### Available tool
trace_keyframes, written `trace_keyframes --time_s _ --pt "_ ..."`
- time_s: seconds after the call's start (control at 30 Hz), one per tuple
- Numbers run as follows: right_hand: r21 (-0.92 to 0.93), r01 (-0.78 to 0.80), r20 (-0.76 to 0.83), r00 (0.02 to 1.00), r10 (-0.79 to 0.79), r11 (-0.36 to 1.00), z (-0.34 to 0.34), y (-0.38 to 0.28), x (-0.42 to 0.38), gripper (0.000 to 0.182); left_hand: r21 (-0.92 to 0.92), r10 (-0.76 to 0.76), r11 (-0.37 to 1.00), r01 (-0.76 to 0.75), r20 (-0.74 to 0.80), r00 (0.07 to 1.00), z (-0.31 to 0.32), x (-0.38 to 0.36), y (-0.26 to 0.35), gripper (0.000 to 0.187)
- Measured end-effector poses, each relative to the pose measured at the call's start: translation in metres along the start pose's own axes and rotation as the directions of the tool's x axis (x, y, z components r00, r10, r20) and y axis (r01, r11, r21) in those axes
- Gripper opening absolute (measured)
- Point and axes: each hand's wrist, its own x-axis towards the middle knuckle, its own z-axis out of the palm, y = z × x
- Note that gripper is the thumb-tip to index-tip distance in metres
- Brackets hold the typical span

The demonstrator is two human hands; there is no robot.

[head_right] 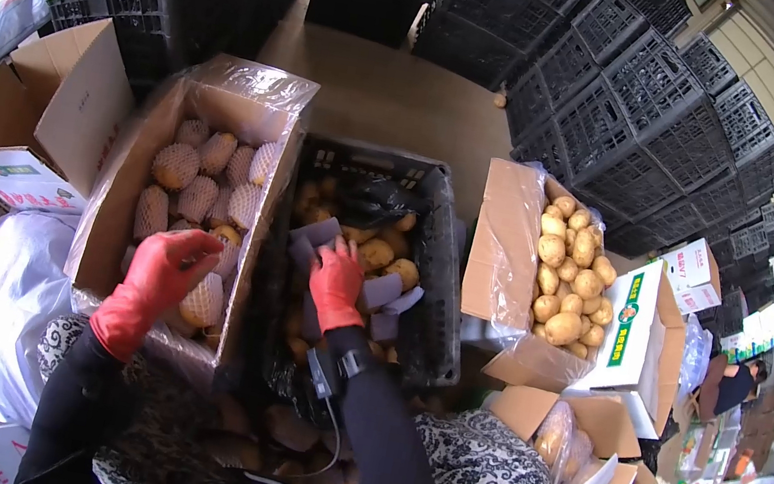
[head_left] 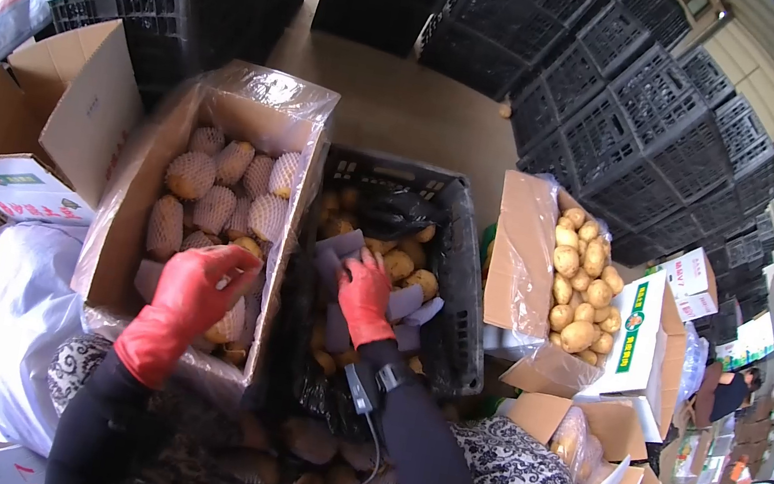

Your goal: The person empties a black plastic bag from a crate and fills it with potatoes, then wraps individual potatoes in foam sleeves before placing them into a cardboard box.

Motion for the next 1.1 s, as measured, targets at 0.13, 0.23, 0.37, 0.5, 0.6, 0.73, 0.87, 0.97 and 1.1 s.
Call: trace_keyframes --time_s 0.13,0.23,0.37,0.5,0.6,0.73,0.87,0.97,1.1 --pt "0.457 0.116 -0.195 0.98 -0.028 0.882 -0.072 -0.069 0.0 0.019 -0.109 0.082 0.989 -0.103 -0.179 0.98 0.014 0.012 0.039 0.031" --pt "0.631 -0.166 -0.011 0.975 0.223 0.758 -0.095 -0.115 -0.043 0.017 -0.11 0.153 0.983 -0.147 0.054 0.987 0.028 0.01 0.023 0.033" --pt "0.69 -0.235 0.125 0.97 0.207 0.684 -0.095 -0.09 -0.044 0.022 -0.373 -0.27 0.859 0.351 0.253 0.929 0.031 0.0 0.031 0.036" --pt "0.081 -0.502 0.16 0.859 0.486 0.861 -0.002 0.037 -0.029 0.05 -0.584 -0.25 0.803 0.123 -0.142 0.958 0.044 0.002 0.022 0.033" --pt "-0.17 -0.472 0.495 0.719 0.489 0.865 0.032 0.046 -0.022 0.077 -0.615 -0.255 0.769 0.175 -0.043 0.966 0.042 0.008 0.005 0.038" --pt "0.105 -0.479 0.409 0.82 0.401 0.872 0.029 0.061 -0.025 0.081 -0.84 -0.341 0.5 0.212 0.034 0.939 0.036 0.021 0.012 0.027" --pt "0.38 -0.839 0.621 0.543 0.565 0.389 -0.016 0.07 -0.035 0.062 -0.84 -0.177 0.499 0.213 0.142 0.974 0.048 0.025 -0.01 0.035" --pt "0.48 -0.877 0.837 0.447 0.316 -0.032 -0.09 0.041 -0.04 0.057 -0.66 0.132 0.751 0.013 0.169 0.977 0.047 0.025 0.022 0.066" --pt "0.464 -0.873 0.885 0.463 0.043 -0.148 -0.149 -0.042 -0.034 0.078 -0.443 0.343 0.868 -0.225 0.206 0.916 0.063 0.0 0.043 0.104"
